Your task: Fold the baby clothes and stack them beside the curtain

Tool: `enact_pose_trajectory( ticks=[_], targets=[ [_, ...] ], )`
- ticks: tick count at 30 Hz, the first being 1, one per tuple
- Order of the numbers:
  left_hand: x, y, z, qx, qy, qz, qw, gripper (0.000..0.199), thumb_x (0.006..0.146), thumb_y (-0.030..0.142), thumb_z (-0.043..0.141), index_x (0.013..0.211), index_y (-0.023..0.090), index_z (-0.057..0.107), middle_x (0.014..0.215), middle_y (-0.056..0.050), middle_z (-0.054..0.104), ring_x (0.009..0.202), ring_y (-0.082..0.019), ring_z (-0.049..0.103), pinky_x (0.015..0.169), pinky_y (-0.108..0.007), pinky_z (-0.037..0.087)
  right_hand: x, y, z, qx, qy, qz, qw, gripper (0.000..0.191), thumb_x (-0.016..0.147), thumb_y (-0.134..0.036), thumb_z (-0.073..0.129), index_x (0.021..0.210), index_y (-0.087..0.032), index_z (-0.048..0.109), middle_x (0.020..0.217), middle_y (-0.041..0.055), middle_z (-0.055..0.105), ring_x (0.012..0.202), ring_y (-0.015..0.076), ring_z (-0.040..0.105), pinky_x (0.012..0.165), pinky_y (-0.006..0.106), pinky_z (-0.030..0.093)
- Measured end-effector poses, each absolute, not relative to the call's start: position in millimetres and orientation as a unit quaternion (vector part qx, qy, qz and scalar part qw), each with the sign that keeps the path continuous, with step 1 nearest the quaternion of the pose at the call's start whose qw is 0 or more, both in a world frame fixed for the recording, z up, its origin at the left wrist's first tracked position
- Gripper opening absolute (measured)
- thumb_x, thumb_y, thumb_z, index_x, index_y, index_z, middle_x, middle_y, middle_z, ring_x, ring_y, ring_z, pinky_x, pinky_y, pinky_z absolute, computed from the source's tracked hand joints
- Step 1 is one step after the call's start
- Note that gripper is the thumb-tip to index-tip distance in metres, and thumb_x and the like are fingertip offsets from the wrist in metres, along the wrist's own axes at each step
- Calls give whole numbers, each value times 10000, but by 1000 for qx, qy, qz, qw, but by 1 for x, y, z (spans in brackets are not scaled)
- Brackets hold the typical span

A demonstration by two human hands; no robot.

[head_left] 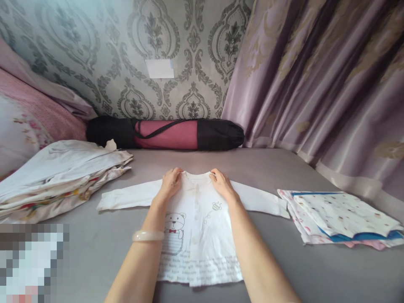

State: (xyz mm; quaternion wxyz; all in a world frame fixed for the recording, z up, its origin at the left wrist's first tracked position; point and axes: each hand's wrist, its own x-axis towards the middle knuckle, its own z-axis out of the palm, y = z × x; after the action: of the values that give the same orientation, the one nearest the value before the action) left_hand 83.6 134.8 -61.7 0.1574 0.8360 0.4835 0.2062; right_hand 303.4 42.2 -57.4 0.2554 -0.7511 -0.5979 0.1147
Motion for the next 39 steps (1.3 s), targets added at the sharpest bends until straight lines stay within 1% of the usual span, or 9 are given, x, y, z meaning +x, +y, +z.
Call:
enact_pose_trajectory(
  ticks=[5, 15, 21, 26, 30, 32, 34, 37, 39],
  targets=[
    [84, 131, -68, 841, 510, 165, 72, 357, 962, 285, 308, 1196, 254, 577, 1070, -113, 586, 1019, -275, 528, 841, -392, 378, 300, 41, -65, -751, -610, 32, 250, 205, 970, -252, 418, 1072, -210, 591, 1130, 77, 636, 1103, 210, 531, 931, 323, 326],
    [84, 127, -69, 835, 532, 134, 39, 362, 977, 316, 300, 1192, 255, 585, 1065, -128, 566, 1012, -295, 491, 823, -402, 344, 302, 42, -66, -758, -605, 26, 244, 178, 965, -263, 456, 1041, -228, 612, 1091, 64, 622, 1077, 223, 513, 905, 333, 317],
    [86, 127, -66, 812, 568, 126, 44, 321, 957, 350, 369, 1123, 185, 589, 1105, -149, 599, 1058, -318, 503, 850, -414, 351, 301, 42, -64, -781, -575, 32, 243, 151, 962, -287, 474, 1041, -213, 578, 1127, 79, 607, 1091, 243, 495, 902, 356, 314],
    [84, 124, -63, 800, 583, 138, 36, 333, 945, 398, 397, 1077, 164, 594, 1079, -150, 621, 1053, -325, 524, 842, -411, 351, 298, 43, -64, -781, -573, -32, 247, 117, 934, -296, 531, 994, -224, 601, 1128, 86, 558, 1062, 249, 469, 871, 362, 307],
    [79, 125, -63, 794, 592, 139, -5, 377, 923, 471, 432, 999, 161, 632, 1054, -143, 633, 1047, -323, 527, 842, -409, 346, 297, 46, -67, -774, -578, -67, 250, 76, 911, -242, 566, 951, -220, 626, 1063, 64, 573, 1010, 229, 478, 845, 343, 308],
    [77, 125, -63, 791, 597, 134, -10, 415, 915, 505, 433, 971, 153, 646, 1047, -144, 643, 1044, -321, 533, 849, -408, 343, 295, 47, -67, -769, -592, -57, 235, 110, 919, -213, 538, 904, -210, 647, 1017, 63, 597, 980, 222, 493, 836, 331, 320],
    [76, 126, -63, 791, 599, 129, -9, 446, 912, 525, 424, 958, 146, 655, 1042, -147, 655, 1043, -319, 541, 859, -406, 339, 291, 47, -64, -771, -599, -39, 211, 196, 930, -161, 478, 897, -194, 667, 994, 79, 617, 967, 220, 509, 841, 322, 336],
    [75, 126, -62, 784, 608, 122, -4, 476, 906, 543, 417, 960, 138, 662, 1033, -155, 666, 1052, -325, 546, 866, -411, 338, 275, 44, -57, -795, -583, -17, 168, 340, 907, -47, 368, 985, -154, 681, 1049, 127, 625, 997, 229, 527, 863, 323, 361],
    [76, 126, -61, 775, 621, 119, -2, 501, 898, 558, 418, 974, 127, 663, 1033, -166, 665, 1064, -337, 541, 872, -425, 338, 259, 41, -54, -811, -567, -4, 144, 368, 906, -54, 345, 1087, -97, 662, 1134, 178, 609, 1048, 257, 526, 882, 344, 374]
  ],
)
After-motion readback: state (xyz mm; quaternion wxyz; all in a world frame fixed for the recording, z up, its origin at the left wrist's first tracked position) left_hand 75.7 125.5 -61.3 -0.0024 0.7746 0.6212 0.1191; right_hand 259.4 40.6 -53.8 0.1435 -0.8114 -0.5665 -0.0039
